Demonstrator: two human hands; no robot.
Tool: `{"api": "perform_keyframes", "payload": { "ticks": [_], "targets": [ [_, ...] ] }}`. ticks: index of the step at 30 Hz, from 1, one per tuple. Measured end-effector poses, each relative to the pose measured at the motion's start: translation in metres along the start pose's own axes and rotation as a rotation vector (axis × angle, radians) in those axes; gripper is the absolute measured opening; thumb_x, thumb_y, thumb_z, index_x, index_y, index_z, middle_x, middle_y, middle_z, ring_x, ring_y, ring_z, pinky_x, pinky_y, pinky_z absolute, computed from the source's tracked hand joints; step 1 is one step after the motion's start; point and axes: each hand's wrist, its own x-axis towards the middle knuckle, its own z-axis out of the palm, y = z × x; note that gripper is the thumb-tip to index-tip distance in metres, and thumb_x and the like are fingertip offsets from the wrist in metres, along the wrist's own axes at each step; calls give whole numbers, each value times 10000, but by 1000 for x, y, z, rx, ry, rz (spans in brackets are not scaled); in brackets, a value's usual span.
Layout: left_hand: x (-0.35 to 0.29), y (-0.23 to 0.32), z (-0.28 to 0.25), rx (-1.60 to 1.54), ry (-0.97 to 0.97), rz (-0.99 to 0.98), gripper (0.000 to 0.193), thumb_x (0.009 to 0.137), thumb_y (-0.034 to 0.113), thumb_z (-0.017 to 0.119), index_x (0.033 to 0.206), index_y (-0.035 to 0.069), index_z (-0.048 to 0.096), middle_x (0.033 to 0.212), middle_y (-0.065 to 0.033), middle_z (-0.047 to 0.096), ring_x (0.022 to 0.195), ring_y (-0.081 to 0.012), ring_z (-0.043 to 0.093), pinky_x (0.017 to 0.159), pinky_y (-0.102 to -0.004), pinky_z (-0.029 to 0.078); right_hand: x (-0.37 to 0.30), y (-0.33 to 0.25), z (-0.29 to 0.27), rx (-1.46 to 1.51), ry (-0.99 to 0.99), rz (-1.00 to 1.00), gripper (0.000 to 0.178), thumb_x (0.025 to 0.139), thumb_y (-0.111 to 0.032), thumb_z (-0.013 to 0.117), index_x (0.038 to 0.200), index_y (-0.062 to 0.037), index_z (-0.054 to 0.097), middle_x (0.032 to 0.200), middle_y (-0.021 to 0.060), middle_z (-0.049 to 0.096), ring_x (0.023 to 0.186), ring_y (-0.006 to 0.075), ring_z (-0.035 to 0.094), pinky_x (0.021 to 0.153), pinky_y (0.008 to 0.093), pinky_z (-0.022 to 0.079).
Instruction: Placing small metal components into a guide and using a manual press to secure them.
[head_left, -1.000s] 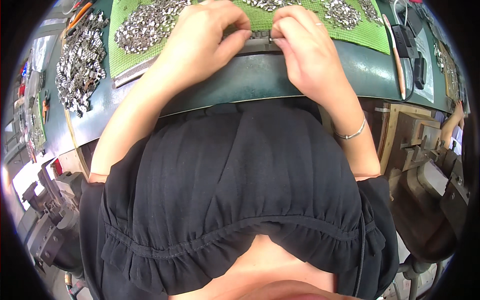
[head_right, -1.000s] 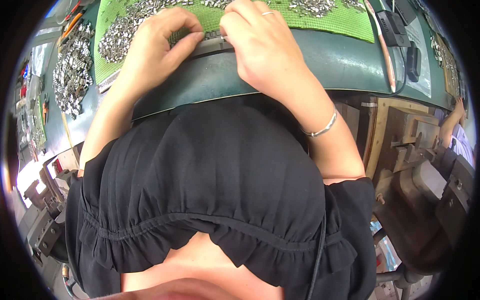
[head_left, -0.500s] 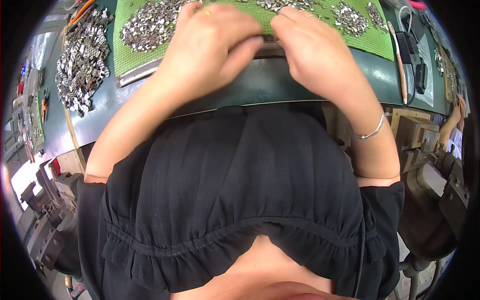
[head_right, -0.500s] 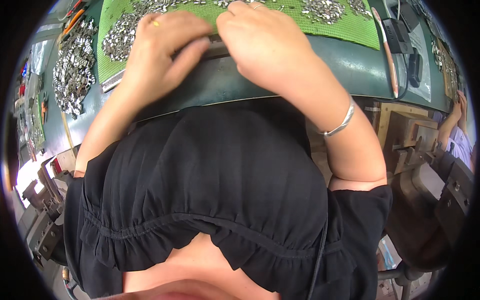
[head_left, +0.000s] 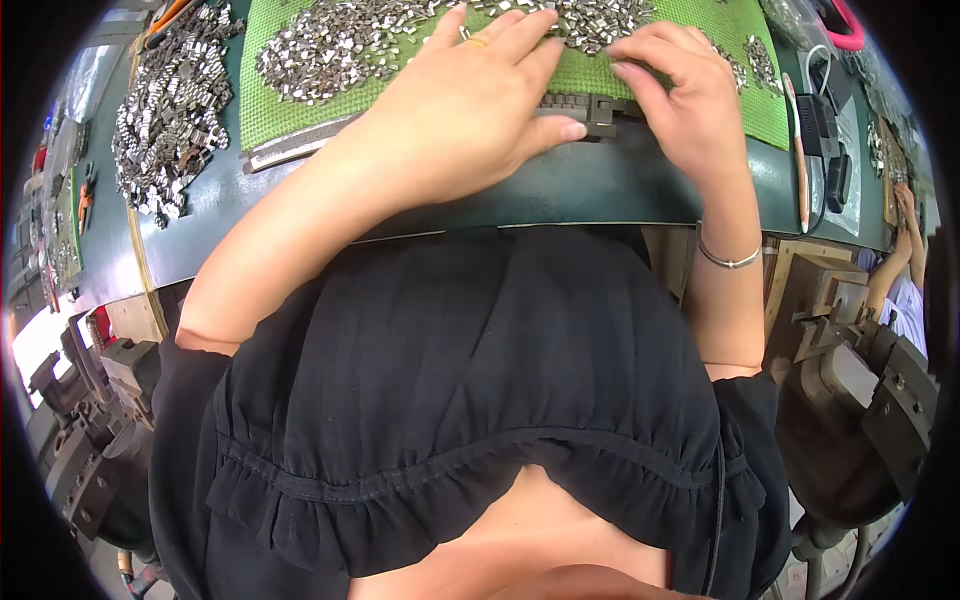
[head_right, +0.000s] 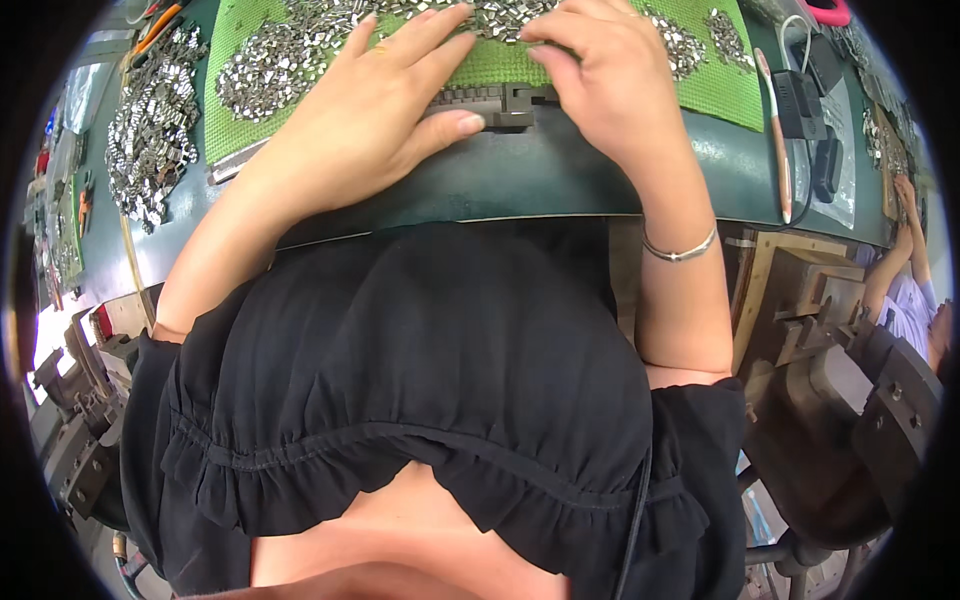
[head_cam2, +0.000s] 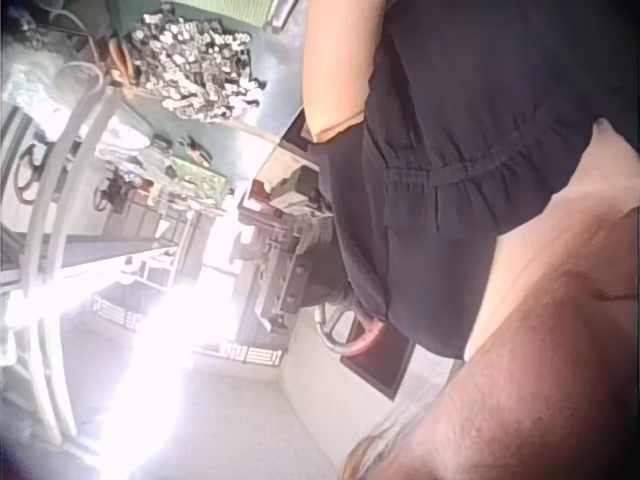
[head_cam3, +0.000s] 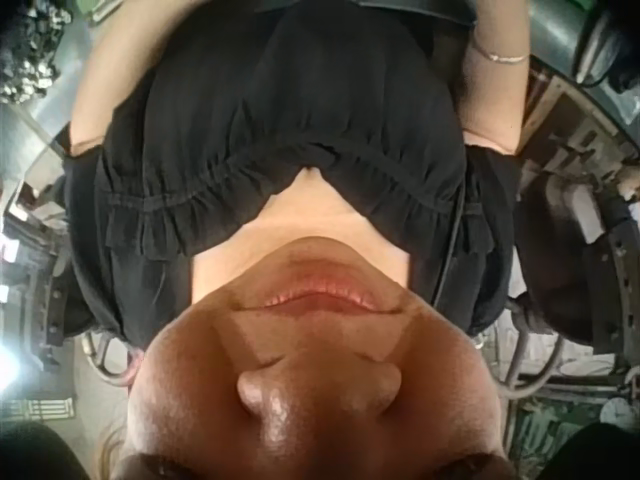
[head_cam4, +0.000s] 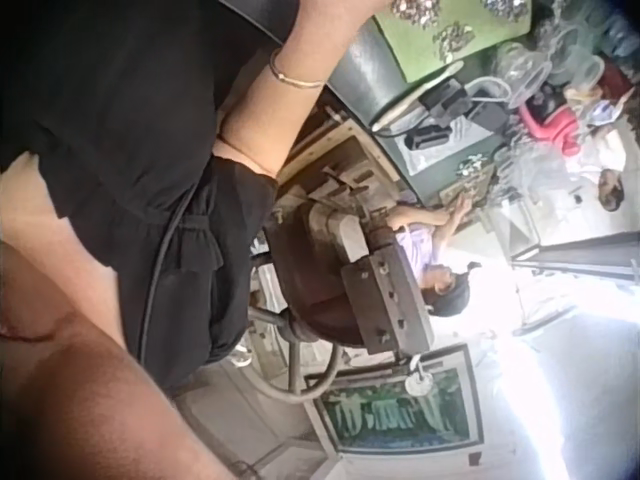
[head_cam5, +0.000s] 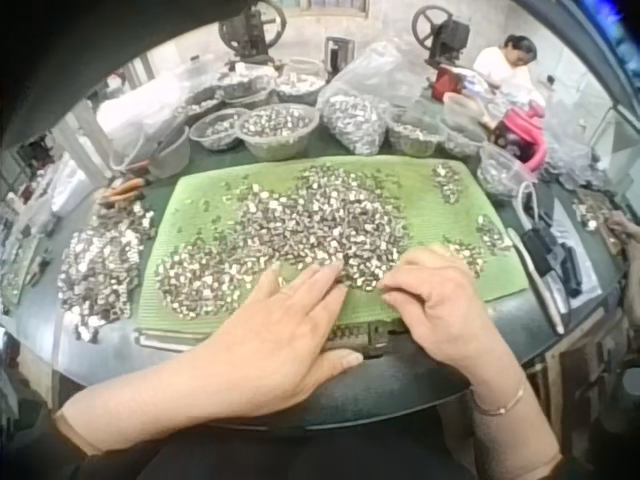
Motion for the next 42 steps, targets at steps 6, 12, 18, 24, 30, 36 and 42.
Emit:
{"api": "perform_keyframes", "payload": {
  "ticks": [6, 12, 18, 24, 30, 36, 42],
  "targets": [
    [-15, -24, -14, -318, -67, -67, 385, 928, 271, 674, 1262, 82, 641, 1205, -129, 699, 1191, -332, 619, 1184, -584, 254, 13, -36, -3, -143, -116, 142, 52, 827, -91, 654, 858, -49, 661, 881, 106, 582, 890, 303, 567, 819, 406, 395],
    [3, -43, -19, -344, 73, -134, 146, 824, 158, 756, 905, 39, 729, 813, -116, 668, 843, -319, 655, 853, -447, 488, 11, -1, 18, -150, -81, 175, 187, 820, -221, 770, 818, -54, 686, 781, 46, 637, 773, 254, 615, 711, 385, 416],
    [23, -46, -3, -132, 60, -119, 128, 759, 148, 778, 806, 30, 762, 790, -132, 656, 832, -322, 651, 770, -438, 514, 8, -5, 26, -315, -33, 161, 148, 847, -184, 731, 795, -62, 667, 762, 54, 619, 764, 275, 613, 716, 403, 391],
    [24, -34, 2, 26, 38, -175, 149, 774, 194, 775, 781, 49, 743, 853, -148, 666, 924, -330, 641, 846, -455, 465, 12, -21, 15, -44, 11, -78, 90, 857, -81, 670, 811, -36, 608, 755, 87, 575, 751, 291, 586, 715, 388, 393],
    [23, -37, 10, -2, 50, -305, 190, 779, 240, 777, 758, 57, 727, 867, -148, 664, 955, -338, 631, 825, -485, 429, 19, -39, 21, 97, -138, -175, 61, 841, -21, 650, 839, -21, 590, 785, 116, 574, 786, 315, 581, 752, 397, 420],
    [29, -41, 4, -92, -56, -296, 199, 791, 238, 766, 741, 54, 710, 888, -149, 660, 957, -345, 621, 812, -483, 425, 10, -41, 31, -50, -13, -251, 87, 741, -25, 662, 791, -67, 605, 762, 63, 570, 773, 261, 596, 726, 384, 429],
    [17, -43, 4, -49, 105, -123, 164, 823, 197, 727, 762, 46, 712, 875, -146, 660, 952, -339, 622, 805, -474, 433, 3, -43, 39, -40, 82, -214, 97, 720, -40, 675, 781, -66, 604, 775, 53, 560, 763, 249, 588, 716, 376, 441]
  ]
}}
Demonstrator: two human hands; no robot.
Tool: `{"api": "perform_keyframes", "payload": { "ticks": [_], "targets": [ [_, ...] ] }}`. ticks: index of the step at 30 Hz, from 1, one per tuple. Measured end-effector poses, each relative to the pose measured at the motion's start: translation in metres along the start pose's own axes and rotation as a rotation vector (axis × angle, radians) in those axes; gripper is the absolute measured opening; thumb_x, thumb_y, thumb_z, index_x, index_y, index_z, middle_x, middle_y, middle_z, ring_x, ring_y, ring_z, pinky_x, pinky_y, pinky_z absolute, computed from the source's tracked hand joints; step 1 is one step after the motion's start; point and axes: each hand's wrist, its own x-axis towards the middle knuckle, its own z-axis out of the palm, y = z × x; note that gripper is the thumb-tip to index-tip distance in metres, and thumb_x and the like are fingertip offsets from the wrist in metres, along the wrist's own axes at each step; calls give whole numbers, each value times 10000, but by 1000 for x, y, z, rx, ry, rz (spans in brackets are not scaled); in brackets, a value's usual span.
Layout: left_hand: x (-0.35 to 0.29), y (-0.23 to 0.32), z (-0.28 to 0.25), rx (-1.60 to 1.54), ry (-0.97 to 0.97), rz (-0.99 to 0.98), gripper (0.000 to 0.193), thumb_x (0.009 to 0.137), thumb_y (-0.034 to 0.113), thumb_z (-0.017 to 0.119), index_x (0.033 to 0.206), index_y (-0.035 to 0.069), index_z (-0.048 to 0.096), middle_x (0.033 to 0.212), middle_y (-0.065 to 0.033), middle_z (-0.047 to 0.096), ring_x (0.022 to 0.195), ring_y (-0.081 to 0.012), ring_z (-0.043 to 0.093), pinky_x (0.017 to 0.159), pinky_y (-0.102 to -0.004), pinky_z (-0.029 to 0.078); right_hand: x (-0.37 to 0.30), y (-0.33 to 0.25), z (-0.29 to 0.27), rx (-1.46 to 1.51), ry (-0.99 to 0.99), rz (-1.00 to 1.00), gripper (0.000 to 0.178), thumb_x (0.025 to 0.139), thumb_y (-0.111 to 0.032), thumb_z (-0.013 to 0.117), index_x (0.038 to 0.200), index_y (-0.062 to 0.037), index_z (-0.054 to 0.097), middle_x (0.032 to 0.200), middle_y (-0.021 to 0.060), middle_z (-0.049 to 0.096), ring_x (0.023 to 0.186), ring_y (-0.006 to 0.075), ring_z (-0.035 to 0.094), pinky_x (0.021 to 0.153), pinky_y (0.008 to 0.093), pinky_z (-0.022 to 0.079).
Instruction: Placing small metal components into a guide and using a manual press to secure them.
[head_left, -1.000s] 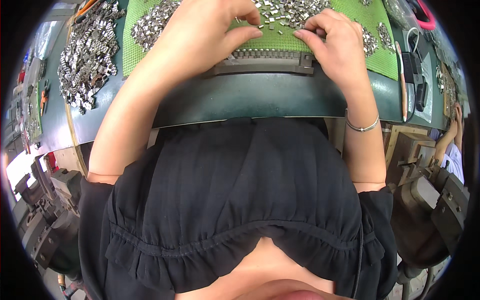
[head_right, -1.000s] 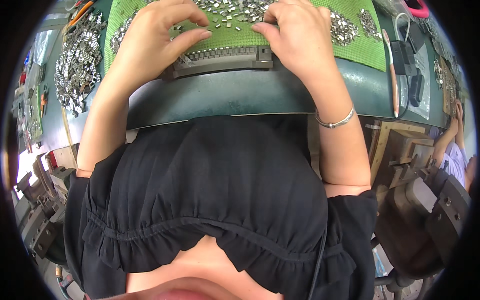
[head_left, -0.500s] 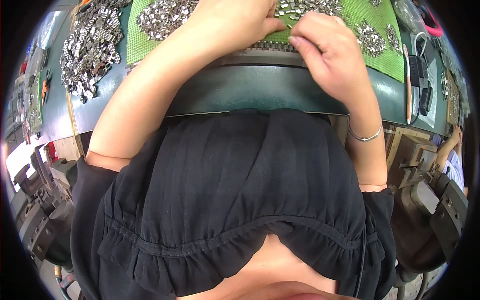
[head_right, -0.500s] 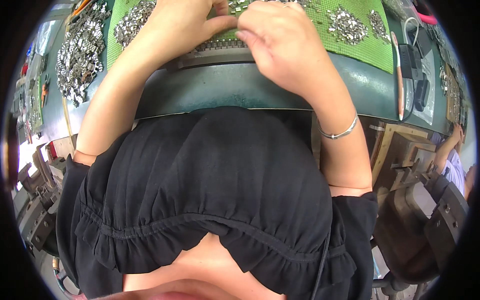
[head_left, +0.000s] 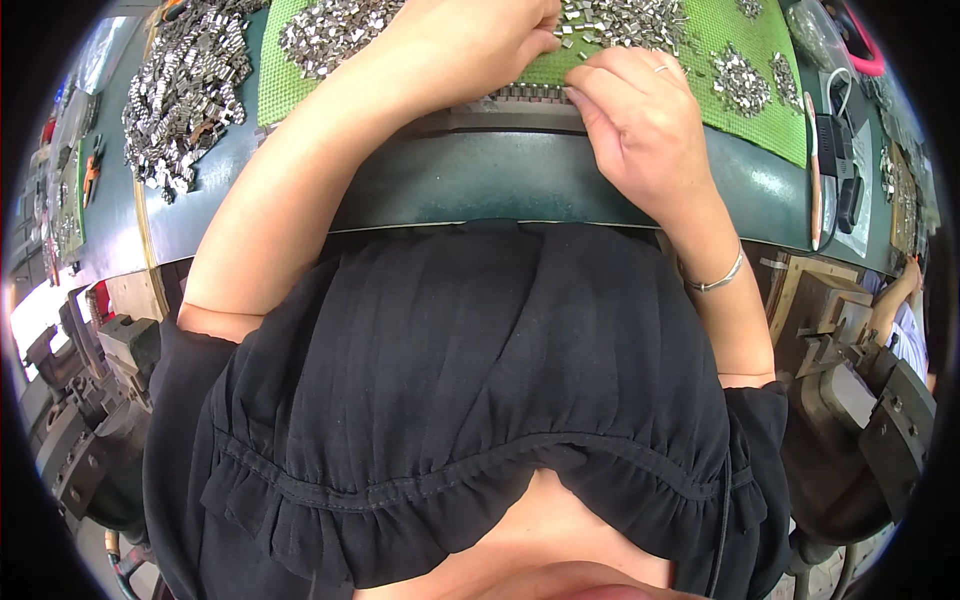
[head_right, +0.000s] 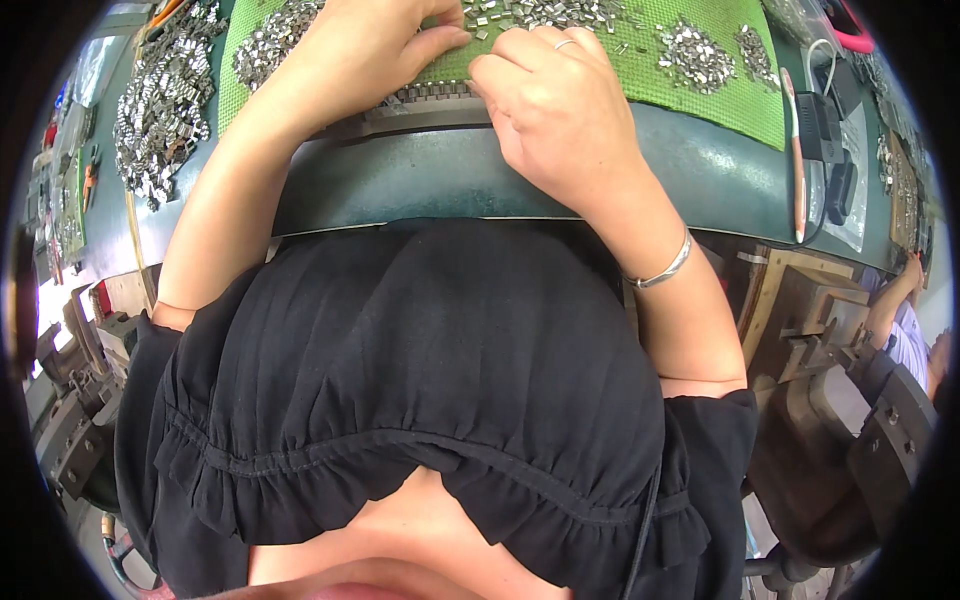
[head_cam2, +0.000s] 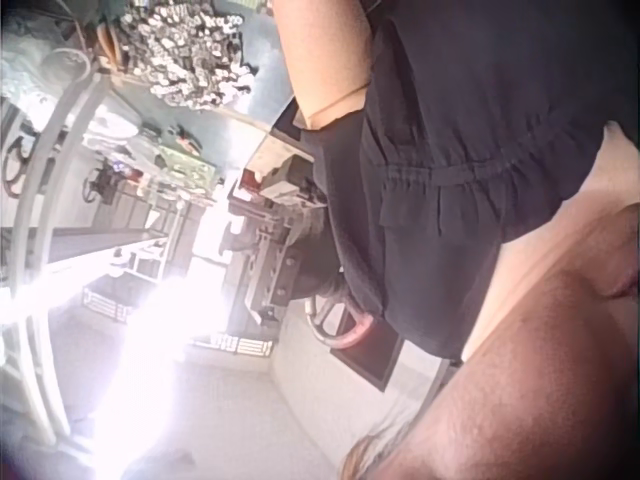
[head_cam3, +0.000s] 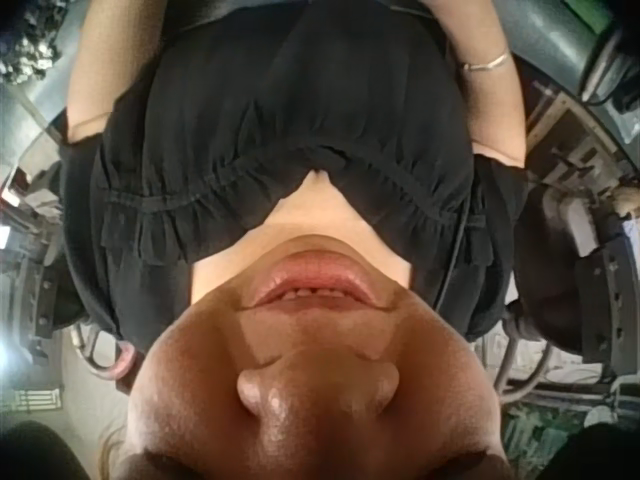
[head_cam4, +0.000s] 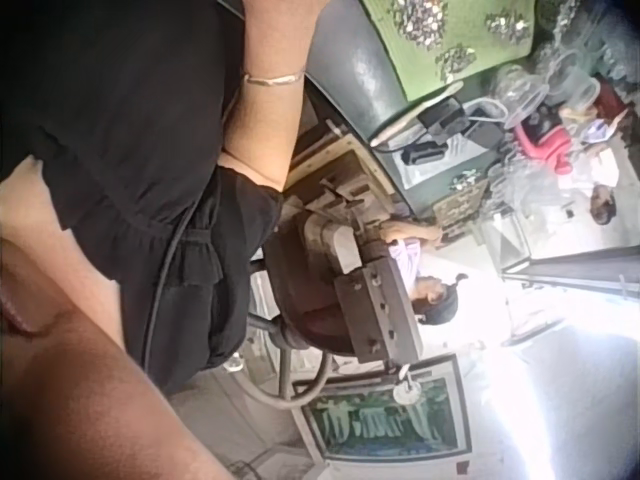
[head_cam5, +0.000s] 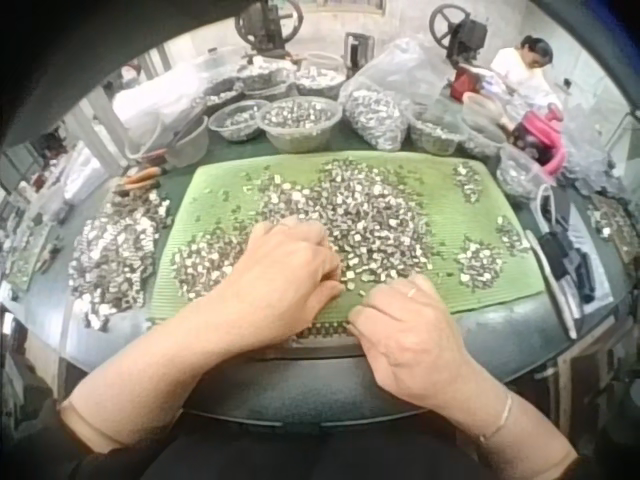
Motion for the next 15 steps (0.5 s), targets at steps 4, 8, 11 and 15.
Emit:
{"api": "perform_keyframes", "payload": {
  "ticks": [4, 8, 11, 15],
  "targets": [
    [-13, 2, -11, -229, -91, -21, 122, 847, 173, 705, 839, 52, 716, 878, -122, 671, 926, -324, 632, 840, -462, 444, -10, 1, 5, -21, 35, 8, 119, 712, -42, 677, 820, -61, 632, 796, 52, 562, 780, 249, 586, 742, 377, 460],
    [-35, 6, -8, -232, -29, -4, 93, 874, 129, 684, 899, 40, 678, 853, -101, 678, 859, -317, 639, 816, -437, 450, -13, -2, 0, -53, -8, -20, 222, 728, -56, 692, 949, -57, 673, 868, 64, 582, 834, 251, 595, 772, 371, 472],
    [-43, 13, -2, -112, 58, 44, 81, 855, 119, 705, 889, 47, 689, 850, -78, 684, 856, -282, 644, 779, -399, 450, -18, -6, -8, -71, -58, -12, 307, 756, -80, 714, 1061, -65, 681, 933, 77, 598, 896, 255, 598, 802, 382, 469],
    [-49, 13, -2, -45, 130, 116, 93, 840, 119, 726, 904, 53, 716, 868, -75, 703, 855, -277, 656, 783, -398, 461, -22, -3, -18, -61, -67, 28, 348, 786, -102, 729, 1129, -77, 681, 978, 78, 607, 953, 268, 591, 849, 411, 447]
  ]
}}
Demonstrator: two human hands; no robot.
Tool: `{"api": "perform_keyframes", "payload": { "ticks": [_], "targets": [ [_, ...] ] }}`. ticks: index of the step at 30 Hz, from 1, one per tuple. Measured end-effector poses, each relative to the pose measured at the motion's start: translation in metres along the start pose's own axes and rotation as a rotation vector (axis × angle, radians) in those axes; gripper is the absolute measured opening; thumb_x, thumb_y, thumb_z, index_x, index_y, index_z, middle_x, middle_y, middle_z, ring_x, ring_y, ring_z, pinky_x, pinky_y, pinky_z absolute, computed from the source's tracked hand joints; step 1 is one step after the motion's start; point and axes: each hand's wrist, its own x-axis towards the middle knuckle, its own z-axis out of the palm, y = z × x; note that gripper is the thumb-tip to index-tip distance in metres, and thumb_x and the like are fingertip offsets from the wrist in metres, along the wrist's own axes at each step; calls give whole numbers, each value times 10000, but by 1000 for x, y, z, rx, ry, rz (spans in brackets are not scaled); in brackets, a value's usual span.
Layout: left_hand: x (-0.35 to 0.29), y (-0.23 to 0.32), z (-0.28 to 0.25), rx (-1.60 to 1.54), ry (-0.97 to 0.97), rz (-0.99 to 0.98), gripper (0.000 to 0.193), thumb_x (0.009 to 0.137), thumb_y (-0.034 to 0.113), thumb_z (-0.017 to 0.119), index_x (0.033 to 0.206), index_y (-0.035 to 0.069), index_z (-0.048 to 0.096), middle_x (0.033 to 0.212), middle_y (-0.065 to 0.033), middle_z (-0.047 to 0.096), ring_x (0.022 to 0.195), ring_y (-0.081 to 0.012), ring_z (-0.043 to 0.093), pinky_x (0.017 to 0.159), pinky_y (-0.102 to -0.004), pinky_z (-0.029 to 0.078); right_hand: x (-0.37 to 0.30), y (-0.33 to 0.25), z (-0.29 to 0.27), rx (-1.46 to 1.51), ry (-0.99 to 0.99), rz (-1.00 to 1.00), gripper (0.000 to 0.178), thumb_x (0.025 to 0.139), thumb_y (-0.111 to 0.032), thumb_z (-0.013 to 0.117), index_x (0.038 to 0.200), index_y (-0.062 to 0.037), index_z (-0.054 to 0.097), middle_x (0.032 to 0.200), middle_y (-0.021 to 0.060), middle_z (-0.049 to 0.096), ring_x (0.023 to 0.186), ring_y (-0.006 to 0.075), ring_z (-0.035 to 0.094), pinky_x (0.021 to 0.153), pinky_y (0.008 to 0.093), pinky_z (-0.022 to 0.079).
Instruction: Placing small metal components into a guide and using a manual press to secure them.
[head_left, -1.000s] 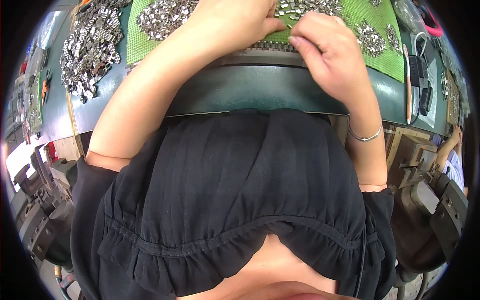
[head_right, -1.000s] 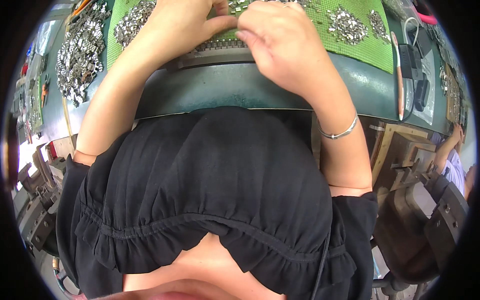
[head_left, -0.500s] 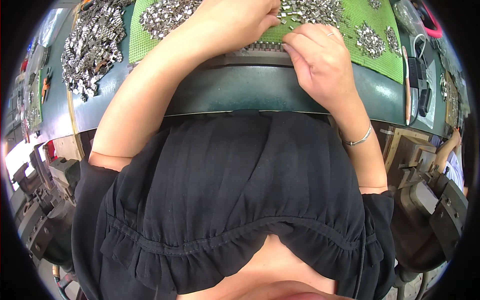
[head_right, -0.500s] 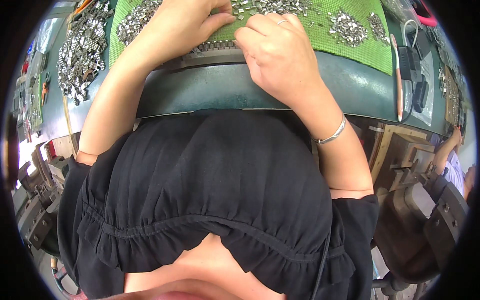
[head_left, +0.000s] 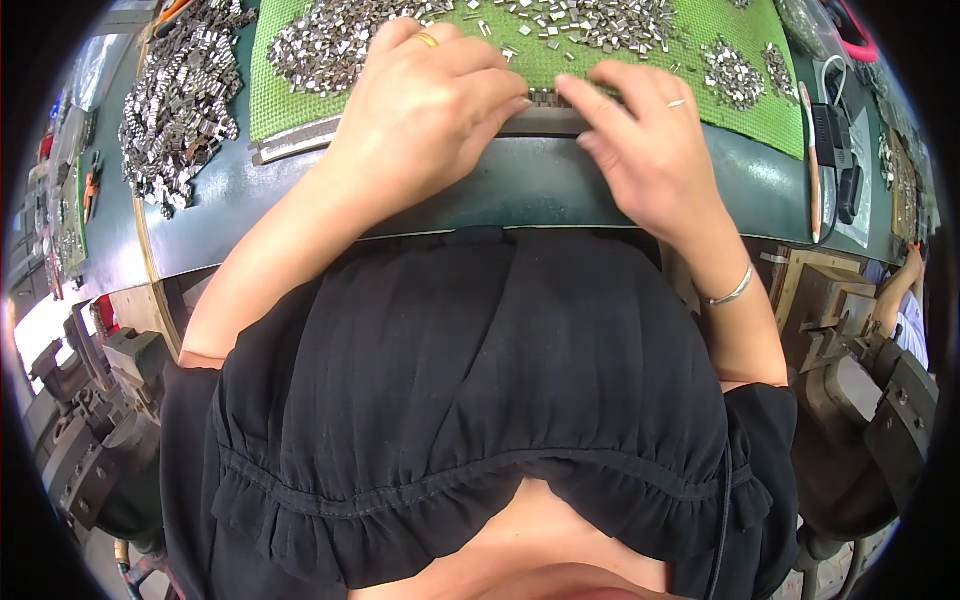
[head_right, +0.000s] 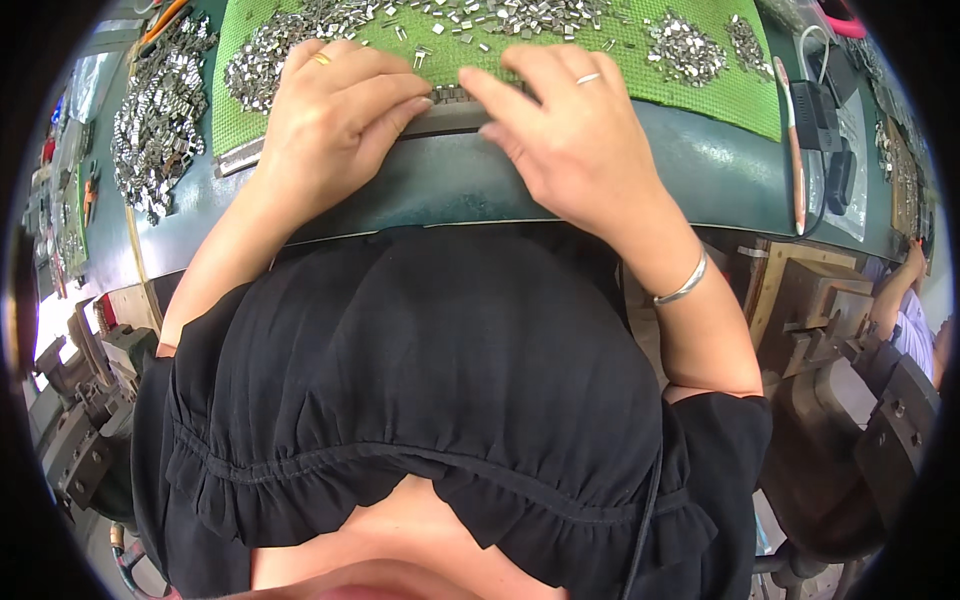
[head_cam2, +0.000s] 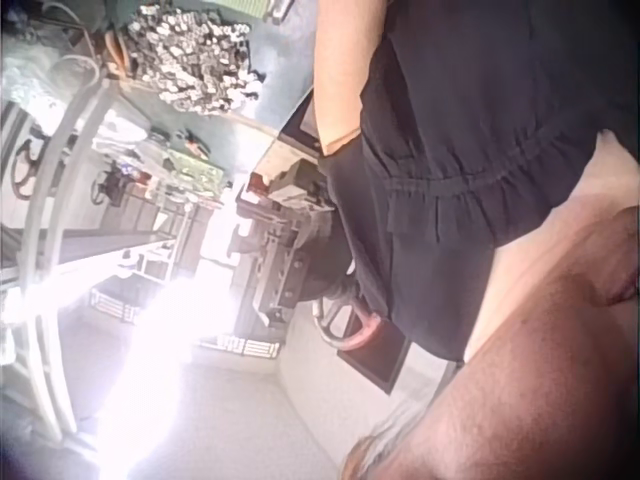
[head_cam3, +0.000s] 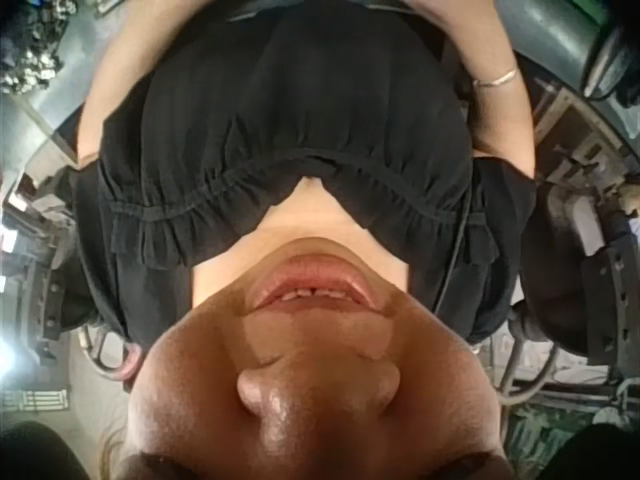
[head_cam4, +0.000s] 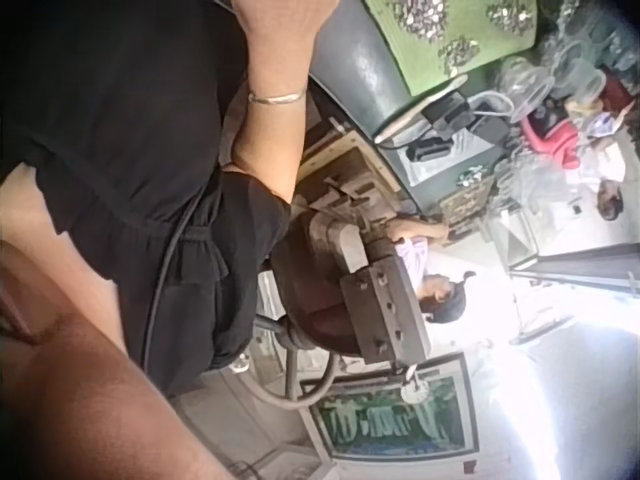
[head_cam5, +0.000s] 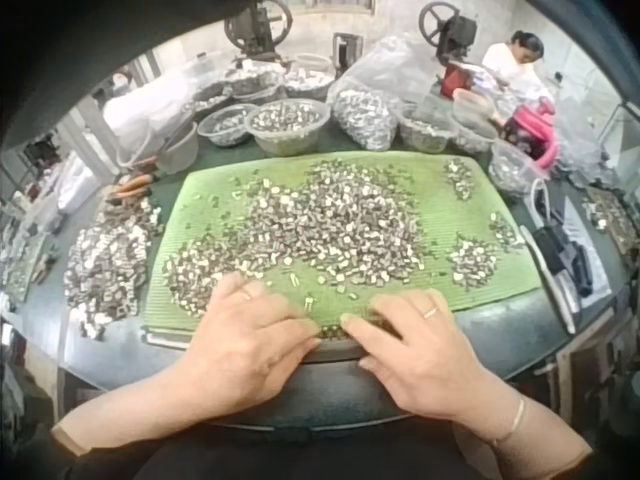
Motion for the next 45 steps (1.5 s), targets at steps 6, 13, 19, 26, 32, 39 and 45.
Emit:
{"api": "perform_keyframes", "payload": {
  "ticks": [6, 13, 19, 26, 32, 39, 45],
  "targets": [
    [35, -18, 2, 43, -40, -127, 109, 835, 161, 729, 873, 59, 736, 834, -95, 701, 816, -309, 659, 760, -416, 482, 32, 16, -5, -1, -96, 176, 50, 846, -129, 689, 857, -87, 713, 865, 79, 592, 904, 286, 567, 828, 406, 375],
    [48, -18, 13, 160, -61, -154, 111, 814, 177, 723, 835, 73, 754, 811, -97, 652, 894, -308, 629, 794, -440, 435, 55, 16, -3, 70, -217, 192, 60, 835, -101, 686, 825, -42, 682, 805, 104, 597, 817, 316, 598, 790, 414, 388],
    [20, 3, -3, -96, -51, -175, 113, 827, 154, 752, 889, 64, 722, 852, -82, 731, 794, -280, 685, 775, -389, 487, 39, 14, 0, 386, -120, 376, 56, 827, -78, 667, 784, -43, 659, 804, 112, 582, 842, 310, 581, 792, 415, 376],
    [17, 11, 0, -185, -11, -171, 105, 801, 113, 771, 896, 90, 734, 851, -71, 729, 784, -267, 674, 769, -361, 462, 16, 9, 16, 206, -50, 202, 214, 808, -86, 708, 1021, -83, 716, 920, 26, 610, 905, 250, 593, 779, 379, 402],
    [50, -8, 7, 27, -180, -108, 121, 819, 176, 732, 826, 55, 740, 830, -95, 642, 895, -307, 614, 813, -437, 422, -4, -5, 6, 4, 13, 64, 300, 775, -130, 733, 1066, -65, 700, 1006, 58, 634, 938, 256, 588, 841, 405, 431],
    [57, -11, 14, 126, -67, 28, 129, 810, 165, 727, 751, 59, 682, 811, -93, 639, 879, -298, 618, 796, -435, 433, 22, 19, -2, -47, 22, 89, 230, 801, -62, 703, 1030, -51, 695, 998, 84, 661, 925, 276, 612, 830, 395, 454],
    [28, 5, -1, -178, -149, -170, 98, 783, 134, 771, 852, 84, 724, 825, -72, 696, 793, -268, 645, 757, -384, 460, 51, 22, 3, -159, -89, 164, 60, 806, -88, 627, 757, -79, 661, 823, 85, 560, 897, 284, 541, 810, 424, 361]
  ]
}}
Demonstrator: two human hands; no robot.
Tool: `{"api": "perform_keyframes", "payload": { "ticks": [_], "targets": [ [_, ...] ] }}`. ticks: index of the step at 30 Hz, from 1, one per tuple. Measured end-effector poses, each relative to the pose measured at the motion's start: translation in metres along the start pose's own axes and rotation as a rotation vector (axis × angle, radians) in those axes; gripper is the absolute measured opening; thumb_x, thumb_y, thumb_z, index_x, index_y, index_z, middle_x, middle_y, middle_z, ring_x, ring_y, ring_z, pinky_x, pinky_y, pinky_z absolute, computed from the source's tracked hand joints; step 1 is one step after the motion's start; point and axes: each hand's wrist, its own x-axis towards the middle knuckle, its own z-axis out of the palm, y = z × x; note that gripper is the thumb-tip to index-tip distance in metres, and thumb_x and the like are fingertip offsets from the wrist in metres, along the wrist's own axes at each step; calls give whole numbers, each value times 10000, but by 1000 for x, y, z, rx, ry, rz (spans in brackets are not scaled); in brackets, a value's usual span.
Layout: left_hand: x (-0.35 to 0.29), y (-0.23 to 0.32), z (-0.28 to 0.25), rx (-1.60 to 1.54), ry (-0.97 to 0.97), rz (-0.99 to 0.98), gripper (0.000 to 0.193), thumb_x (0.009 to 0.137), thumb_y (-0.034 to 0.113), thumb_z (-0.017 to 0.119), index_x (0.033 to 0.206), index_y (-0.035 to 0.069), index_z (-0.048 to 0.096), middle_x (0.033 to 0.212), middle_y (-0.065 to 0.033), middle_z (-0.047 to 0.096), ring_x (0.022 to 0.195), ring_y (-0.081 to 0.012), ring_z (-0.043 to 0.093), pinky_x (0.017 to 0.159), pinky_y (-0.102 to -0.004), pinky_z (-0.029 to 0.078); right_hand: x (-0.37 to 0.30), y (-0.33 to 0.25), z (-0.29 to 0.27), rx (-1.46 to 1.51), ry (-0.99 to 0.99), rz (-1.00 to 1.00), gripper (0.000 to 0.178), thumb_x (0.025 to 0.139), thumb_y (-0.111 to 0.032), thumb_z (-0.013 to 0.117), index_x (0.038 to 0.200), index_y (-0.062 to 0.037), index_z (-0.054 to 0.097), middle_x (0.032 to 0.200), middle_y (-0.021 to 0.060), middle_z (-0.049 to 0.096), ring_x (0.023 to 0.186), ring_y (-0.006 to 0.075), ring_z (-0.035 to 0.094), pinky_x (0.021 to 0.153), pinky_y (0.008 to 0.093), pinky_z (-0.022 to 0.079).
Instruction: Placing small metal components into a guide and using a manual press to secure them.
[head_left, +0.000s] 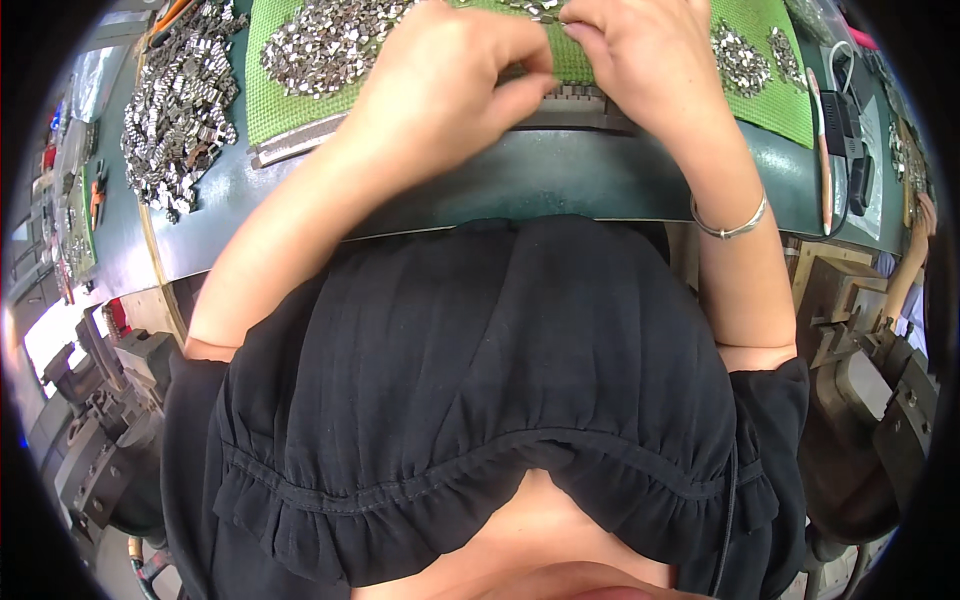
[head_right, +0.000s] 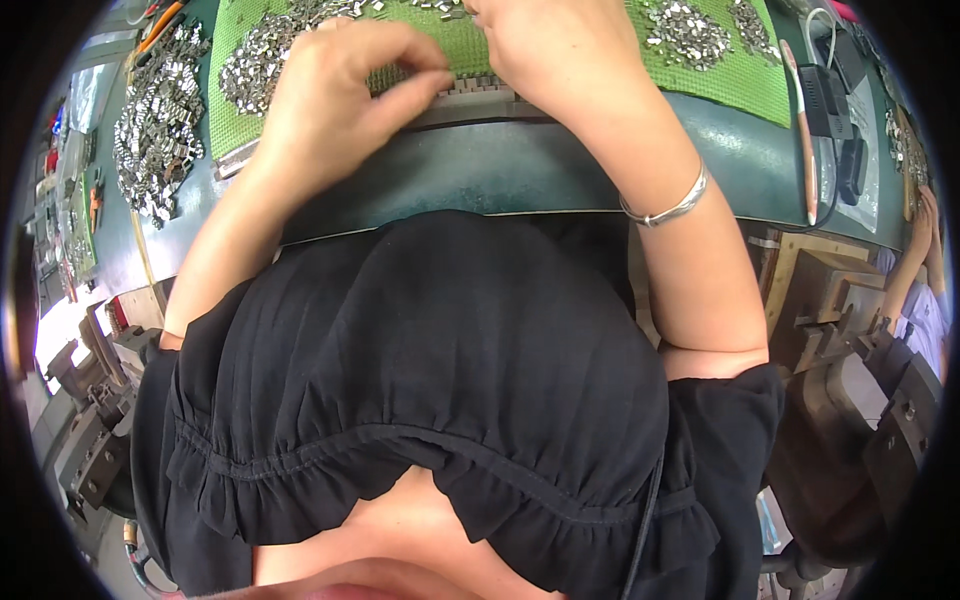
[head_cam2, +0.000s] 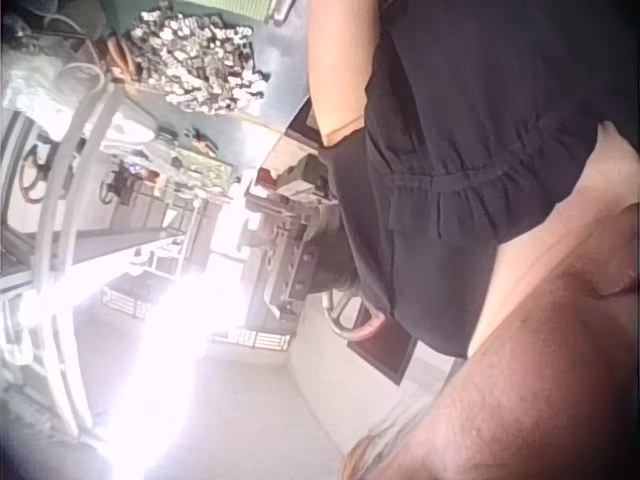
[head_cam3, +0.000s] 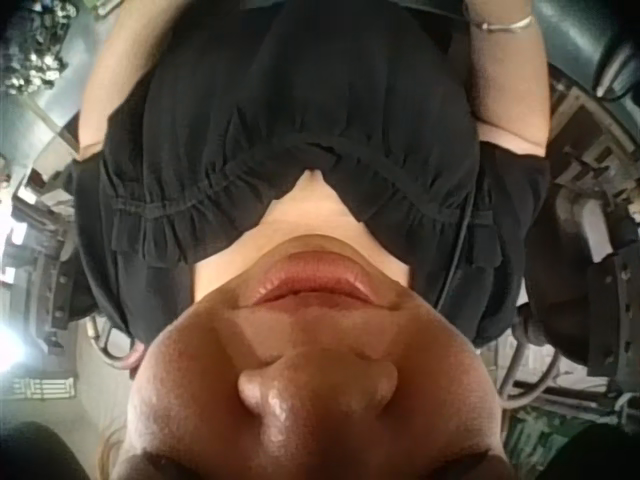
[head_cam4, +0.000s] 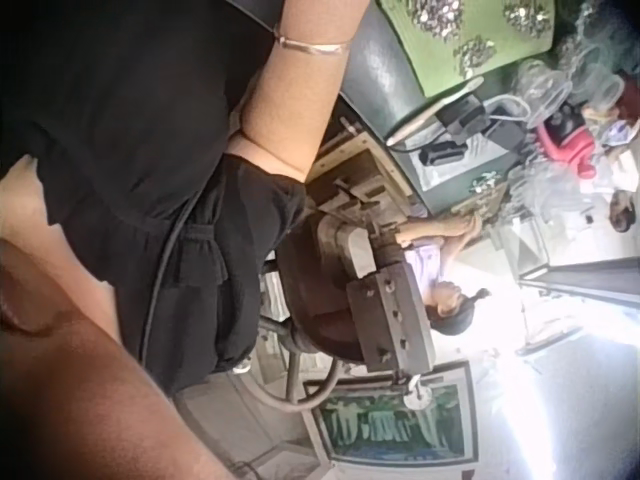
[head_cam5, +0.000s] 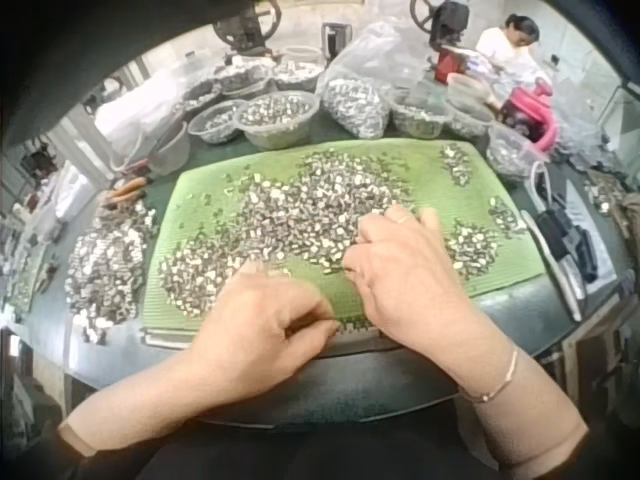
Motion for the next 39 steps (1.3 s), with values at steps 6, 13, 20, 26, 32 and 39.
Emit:
{"api": "perform_keyframes", "payload": {
  "ticks": [6, 13, 20, 26, 32, 39],
  "targets": [
    [-13, 6, 8, 99, 134, 55, 156, 779, 123, 793, 930, 113, 756, 845, -57, 733, 746, -236, 651, 744, -365, 461, 5, 0, 8, -77, 12, -91, 87, 805, -74, 587, 745, -88, 649, 849, 77, 562, 899, 267, 531, 814, 427, 355],
    [23, -34, 4, 126, 119, 170, 131, 824, 135, 736, 940, 74, 736, 854, -69, 702, 836, -273, 656, 769, -394, 456, 4, 5, 2, 12, 25, -67, 57, 797, -22, 598, 753, -58, 592, 859, 92, 563, 890, 289, 539, 809, 421, 365],
    [50, -37, 3, 175, 67, 309, 72, 809, 110, 718, 835, 43, 714, 825, -97, 641, 859, -313, 611, 774, -425, 450, -28, -1, -5, 493, 67, 43, 96, 823, 53, 651, 913, 18, 647, 866, 106, 661, 758, 276, 633, 710, 358, 502],
    [25, 2, -11, -164, -62, 11, 74, 851, 61, 654, 832, -10, 657, 792, -180, 658, 807, -372, 648, 765, -446, 509, -36, -11, 2, 543, 155, -14, 155, 791, 89, 699, 923, 28, 644, 825, 126, 662, 734, 252, 656, 668, 324, 514],
    [-1, -1, 8, 20, -14, 65, 119, 851, 146, 721, 946, 73, 725, 885, -86, 709, 851, -280, 663, 787, -410, 452, -49, -14, 13, 636, 194, 119, 244, 797, -41, 720, 1039, -49, 692, 895, 83, 692, 850, 260, 651, 775, 376, 460],
    [-6, 2, -1, 265, 82, 210, 150, 846, 211, 741, 956, 109, 740, 969, -38, 727, 894, -238, 666, 863, -423, 421, -39, 1, 2, 252, 214, -23, 210, 827, 33, 688, 1027, -32, 701, 916, 98, 719, 865, 245, 692, 873, 330, 469]
  ]
}}
